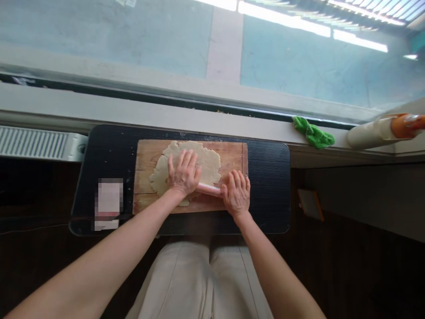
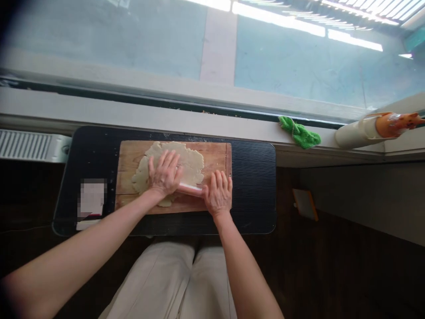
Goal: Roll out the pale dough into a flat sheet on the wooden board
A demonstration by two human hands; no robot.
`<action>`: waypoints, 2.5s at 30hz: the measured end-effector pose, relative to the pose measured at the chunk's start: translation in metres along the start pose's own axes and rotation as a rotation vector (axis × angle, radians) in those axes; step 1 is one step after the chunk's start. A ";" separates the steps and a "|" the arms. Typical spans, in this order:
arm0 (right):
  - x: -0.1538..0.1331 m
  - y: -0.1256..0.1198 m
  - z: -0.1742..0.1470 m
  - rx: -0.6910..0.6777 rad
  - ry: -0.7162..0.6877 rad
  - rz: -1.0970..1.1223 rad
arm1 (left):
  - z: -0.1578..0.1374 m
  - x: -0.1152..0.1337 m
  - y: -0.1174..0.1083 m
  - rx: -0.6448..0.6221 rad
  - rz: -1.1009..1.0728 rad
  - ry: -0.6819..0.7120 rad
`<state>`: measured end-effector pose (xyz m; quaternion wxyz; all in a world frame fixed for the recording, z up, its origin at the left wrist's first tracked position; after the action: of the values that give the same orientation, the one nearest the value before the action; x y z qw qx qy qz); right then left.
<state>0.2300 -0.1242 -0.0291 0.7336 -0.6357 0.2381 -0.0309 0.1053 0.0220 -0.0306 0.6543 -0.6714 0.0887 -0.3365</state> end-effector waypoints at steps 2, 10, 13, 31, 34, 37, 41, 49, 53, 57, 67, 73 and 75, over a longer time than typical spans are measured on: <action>0.016 0.000 0.024 0.016 0.081 -0.025 | 0.037 0.006 0.004 0.004 -0.023 0.004; 0.011 0.001 0.004 0.012 0.154 0.020 | -0.048 0.008 -0.010 -0.117 -0.007 0.202; 0.025 -0.001 0.021 0.046 0.208 0.027 | -0.032 0.015 0.003 -0.155 0.044 0.215; 0.056 -0.006 0.060 0.078 0.317 0.030 | 0.092 0.064 0.047 -0.186 0.083 0.134; 0.045 -0.005 0.049 0.079 0.318 0.048 | 0.093 0.065 0.046 -0.182 0.074 0.139; 0.016 0.001 0.026 0.030 0.262 0.080 | 0.076 0.053 0.038 -0.166 0.066 0.131; 0.013 0.002 0.027 -0.007 0.222 0.073 | 0.084 0.055 0.045 -0.165 0.033 0.074; 0.016 0.005 0.038 -0.134 0.102 0.032 | 0.125 0.072 0.045 -0.076 -0.112 0.013; 0.011 0.011 0.031 -0.161 0.108 0.042 | 0.093 0.064 0.031 -0.175 -0.059 0.259; 0.015 0.012 0.034 -0.134 0.134 0.068 | 0.097 0.077 0.043 -0.274 0.024 0.350; 0.011 0.010 0.034 -0.129 0.151 0.076 | 0.106 0.079 0.045 -0.250 0.058 0.253; 0.014 0.011 0.036 -0.102 0.171 0.088 | 0.114 0.082 0.055 -0.265 0.100 0.297; 0.014 0.011 0.035 -0.086 0.191 0.083 | 0.122 0.089 0.062 -0.277 0.107 0.262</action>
<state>0.2528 -0.0947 -0.0414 0.6802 -0.6504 0.3342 -0.0509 0.2619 0.0646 -0.0485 0.5556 -0.6997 0.2540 -0.3704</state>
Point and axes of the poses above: each hand's wrist, its own z-axis towards the middle knuckle, its own y-axis out of the palm, x = y × z, the point moved 9 cm from there along z, towards the middle knuckle, and after that the axes turned 2 degrees about x, right-handed, at the moved point
